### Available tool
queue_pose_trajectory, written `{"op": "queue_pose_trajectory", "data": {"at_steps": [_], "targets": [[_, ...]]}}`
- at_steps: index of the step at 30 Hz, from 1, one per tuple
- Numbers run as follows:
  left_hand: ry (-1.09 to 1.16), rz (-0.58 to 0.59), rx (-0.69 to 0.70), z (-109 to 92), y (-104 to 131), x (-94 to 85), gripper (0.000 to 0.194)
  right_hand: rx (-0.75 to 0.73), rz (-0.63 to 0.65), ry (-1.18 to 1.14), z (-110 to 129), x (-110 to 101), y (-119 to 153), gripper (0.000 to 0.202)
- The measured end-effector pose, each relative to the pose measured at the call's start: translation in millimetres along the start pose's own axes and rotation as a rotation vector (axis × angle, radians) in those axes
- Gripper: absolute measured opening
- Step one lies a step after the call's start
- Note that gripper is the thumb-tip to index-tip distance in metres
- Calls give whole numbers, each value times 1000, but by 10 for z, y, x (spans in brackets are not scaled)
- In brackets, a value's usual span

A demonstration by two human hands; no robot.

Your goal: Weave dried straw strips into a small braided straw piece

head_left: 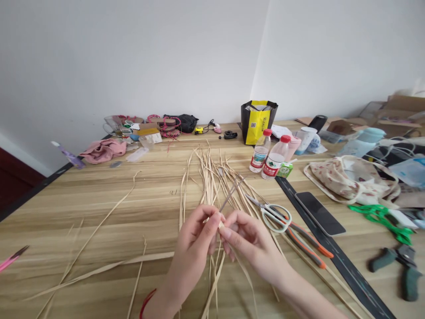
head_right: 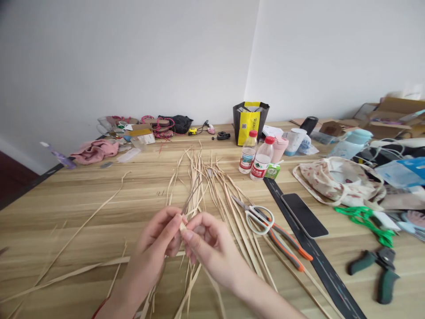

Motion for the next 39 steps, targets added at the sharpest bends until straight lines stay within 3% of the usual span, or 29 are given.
{"op": "queue_pose_trajectory", "data": {"at_steps": [4,9,17,20,26,33,39], "targets": [[95,21,-65,26,-7,18,24,6,-4,-38,-21,-13,-10,24],[204,137,-146,28,-62,29,28,66,-47,-92,-32,-108,-49,23],[21,221,-77,38,-96,-16,17,141,-53,-94,86,-180,-59,24],[-217,144,25,-26,-92,-53,16,109,-99,-82,129,-234,-69,23],[-703,-12,408,-175,-64,10,16,80,-206,-150,93,-322,-119,24],[-861,-36,516,-134,-63,32,15,140,-201,-235,8,-328,-148,27],[-914,-136,620,-142,-56,-2,18,173,-173,-231,-7,-317,-153,30]]}}
Point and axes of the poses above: each hand's wrist, its own y-axis away from the middle knuckle, its own x-axis out of the palm, z = x × y, the point moved 5 cm from there along -y, towards the middle knuckle, and after that the axes turned 11 degrees about -y, right-handed, at the moved point
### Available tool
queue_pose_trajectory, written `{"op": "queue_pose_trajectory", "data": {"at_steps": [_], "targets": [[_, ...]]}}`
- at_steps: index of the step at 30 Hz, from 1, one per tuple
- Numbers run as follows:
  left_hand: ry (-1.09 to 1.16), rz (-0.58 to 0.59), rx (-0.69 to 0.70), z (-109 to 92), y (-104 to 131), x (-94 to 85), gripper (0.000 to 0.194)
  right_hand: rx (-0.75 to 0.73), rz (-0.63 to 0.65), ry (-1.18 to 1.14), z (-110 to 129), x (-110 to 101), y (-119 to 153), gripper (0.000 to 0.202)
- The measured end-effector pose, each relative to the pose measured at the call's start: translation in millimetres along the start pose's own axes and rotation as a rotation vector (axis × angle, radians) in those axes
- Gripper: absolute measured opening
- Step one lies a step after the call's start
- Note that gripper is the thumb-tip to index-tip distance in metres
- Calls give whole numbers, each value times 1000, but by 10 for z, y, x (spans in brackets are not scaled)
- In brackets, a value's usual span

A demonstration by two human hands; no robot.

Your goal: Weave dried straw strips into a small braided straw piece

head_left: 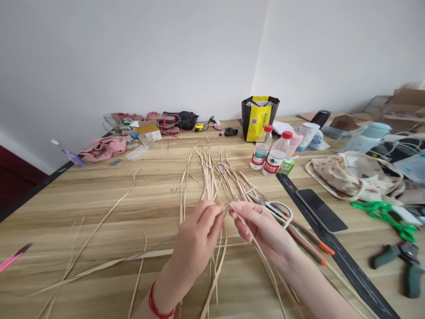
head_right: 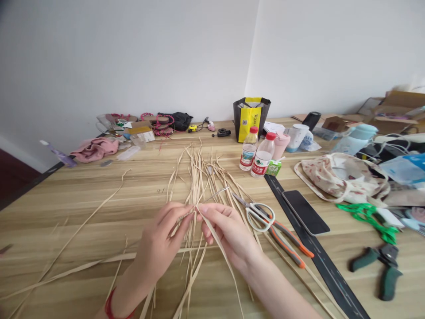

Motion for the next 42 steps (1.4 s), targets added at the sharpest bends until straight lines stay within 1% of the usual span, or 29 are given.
{"op": "queue_pose_trajectory", "data": {"at_steps": [3,5,7,8,10,11,13,16,19,21,23,27,29,32,35,39,42], "targets": [[-38,14,9,16,-13,-18,17,22,51,80,9,33,14,32],[-77,37,-5,33,-22,-32,14,8,88,216,18,49,40,33],[-128,63,-33,57,-29,-45,12,-88,59,456,54,27,73,35],[-159,77,-47,69,-31,-50,12,-173,23,608,89,11,93,33],[-231,103,-72,93,-38,-56,12,-389,-60,909,180,-7,143,23],[-267,117,-79,104,-42,-57,13,-490,-82,1033,220,-3,166,20],[-323,153,-85,125,-49,-52,14,-614,-71,1216,268,9,185,18],[-352,220,-87,165,-57,-41,16,-667,-7,1437,308,12,156,19],[-288,324,-51,203,-62,-29,19,-679,83,1577,339,5,110,25],[-200,409,-17,224,-67,-28,21,-690,141,1593,369,-4,88,25],[-108,469,6,242,-79,-45,21,-668,200,1560,401,-17,69,24],[44,558,87,231,-96,-81,20,-533,339,1409,446,-40,36,21],[109,592,94,220,-94,-91,20,-473,385,1337,457,-52,22,20],[236,575,-7,232,-94,-109,17,-408,426,1228,444,-72,0,19],[423,569,-129,243,-81,-84,17,-350,440,1133,391,-75,-15,18],[726,580,-309,270,-62,32,17,-371,418,1050,330,-13,-14,20],[880,543,-397,290,-70,107,17,-397,368,1050,274,36,-17,23]]}}
Point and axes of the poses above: each hand's wrist, its own y-axis away from the middle knuckle, its own x-axis out of the palm, z = x × y, the point moved 5 cm from there along -y, towards the middle knuckle, and after that the axes turned 11 degrees about -y, right-handed, at the moved point
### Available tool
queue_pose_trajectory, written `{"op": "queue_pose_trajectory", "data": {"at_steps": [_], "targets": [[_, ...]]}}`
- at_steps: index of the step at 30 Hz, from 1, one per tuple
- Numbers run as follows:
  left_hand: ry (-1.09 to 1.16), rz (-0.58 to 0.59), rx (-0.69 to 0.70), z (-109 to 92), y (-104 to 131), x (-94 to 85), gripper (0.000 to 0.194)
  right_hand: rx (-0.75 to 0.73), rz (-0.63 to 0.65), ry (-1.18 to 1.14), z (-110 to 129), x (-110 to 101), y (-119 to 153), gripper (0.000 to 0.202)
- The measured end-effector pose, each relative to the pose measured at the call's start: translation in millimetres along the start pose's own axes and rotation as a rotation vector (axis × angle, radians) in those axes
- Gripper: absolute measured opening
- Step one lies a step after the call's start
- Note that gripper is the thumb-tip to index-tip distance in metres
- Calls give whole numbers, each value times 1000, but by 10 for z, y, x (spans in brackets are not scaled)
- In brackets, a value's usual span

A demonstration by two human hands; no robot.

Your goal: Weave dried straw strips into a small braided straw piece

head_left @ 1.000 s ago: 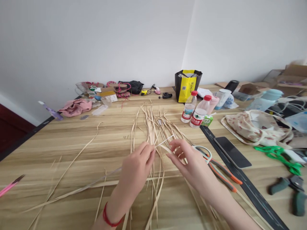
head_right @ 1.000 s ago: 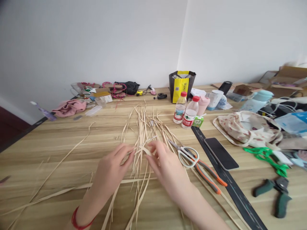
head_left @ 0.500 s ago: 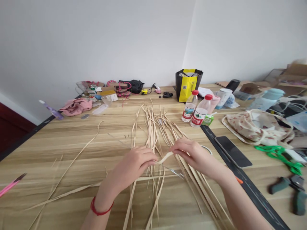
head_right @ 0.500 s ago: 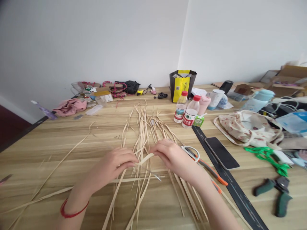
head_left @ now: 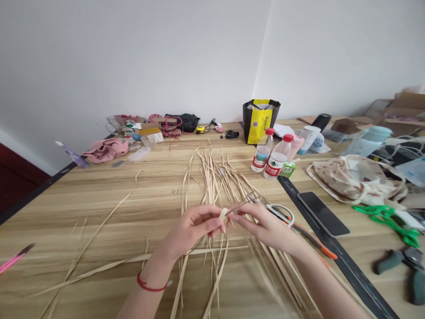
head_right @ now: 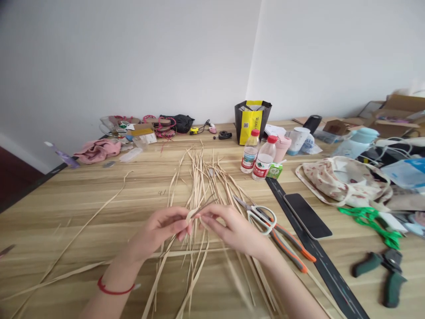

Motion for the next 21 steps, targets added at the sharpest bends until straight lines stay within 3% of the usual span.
{"op": "queue_pose_trajectory", "data": {"at_steps": [6,15,21], "targets": [[175,-87,-7,59,-42,-20,14,46,-184,2,-55,134,0,28],[201,-196,-114,183,-25,-77,36,94,-170,2,-212,342,-21,29],[237,-96,-121,182,-35,-60,39,117,-120,-75,-254,356,-9,26]]}}
Point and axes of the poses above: each hand's wrist, its own y-axis away from the middle knuckle, its own x-axis out of the palm, z = x × y, the point moved 5 cm from there along -y, towards the middle knuckle, and after that the axes turned 11 degrees about -y, right-handed, at the moved point
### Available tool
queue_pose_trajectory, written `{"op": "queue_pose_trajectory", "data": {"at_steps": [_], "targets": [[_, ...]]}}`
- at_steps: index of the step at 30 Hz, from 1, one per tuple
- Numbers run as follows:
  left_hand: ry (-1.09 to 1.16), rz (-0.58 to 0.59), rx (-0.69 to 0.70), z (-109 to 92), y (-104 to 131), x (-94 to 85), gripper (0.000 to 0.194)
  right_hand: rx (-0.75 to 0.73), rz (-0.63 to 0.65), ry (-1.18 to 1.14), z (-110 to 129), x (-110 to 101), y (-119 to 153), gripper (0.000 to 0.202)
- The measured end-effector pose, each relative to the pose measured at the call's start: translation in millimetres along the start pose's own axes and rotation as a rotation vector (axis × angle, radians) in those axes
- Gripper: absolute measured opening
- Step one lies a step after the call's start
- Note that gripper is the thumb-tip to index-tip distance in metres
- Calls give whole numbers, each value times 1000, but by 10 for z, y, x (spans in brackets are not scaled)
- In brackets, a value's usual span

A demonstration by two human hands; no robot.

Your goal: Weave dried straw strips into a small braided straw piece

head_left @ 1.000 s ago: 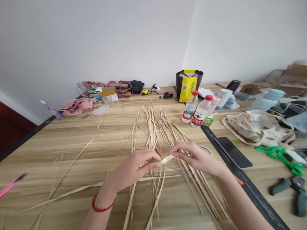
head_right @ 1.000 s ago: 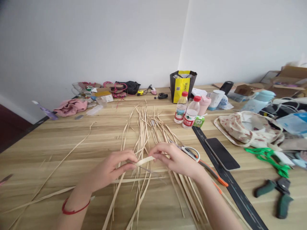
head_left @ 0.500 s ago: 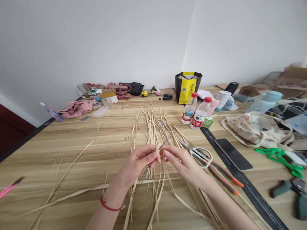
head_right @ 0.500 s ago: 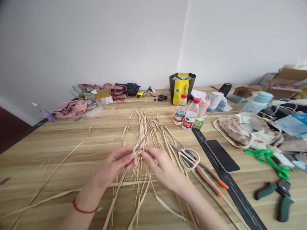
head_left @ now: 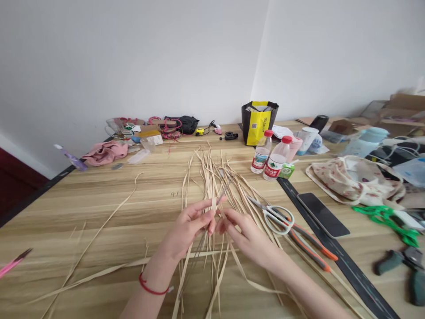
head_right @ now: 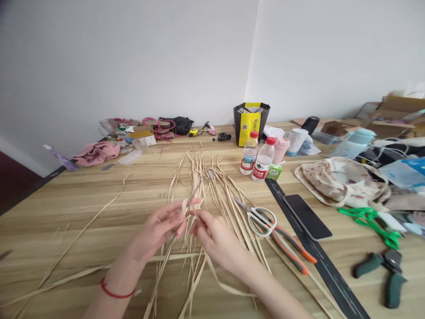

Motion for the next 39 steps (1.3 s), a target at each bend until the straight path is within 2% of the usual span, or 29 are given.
{"op": "queue_pose_trajectory", "data": {"at_steps": [3,7,19,24,26,28,30,32,35,39], "targets": [[18,47,23,3,-1,17,37,12,23,-28,-11,-16,0,28],[2,54,12,9,15,27,31,27,-14,-11,-1,-58,-1,33],[-135,-18,58,-43,23,41,28,16,3,74,25,-49,-7,25],[-155,-98,50,-12,15,-25,37,63,75,52,18,-25,8,21],[-181,-114,63,-13,10,-54,38,65,63,-3,2,-32,6,19],[-214,-141,78,-19,8,-95,40,42,29,-66,-20,-49,0,33],[-240,-210,102,-37,11,-162,42,25,19,-98,-49,-59,-5,53],[-248,-295,134,-61,19,-239,44,33,26,-78,-81,-61,-6,62],[-242,-396,177,-90,36,-344,43,20,-1,13,-94,-76,-7,56],[-227,-498,203,-109,58,-445,44,-9,-36,130,-80,-70,-14,33]]}}
Point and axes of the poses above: each hand's wrist, its own y-axis away from the middle knuckle, its own x-axis out of the palm, z = x × y, the point moved 5 cm from there along -y, towards the middle knuckle, and after that the axes turned 11 degrees about -y, right-handed, at the moved point
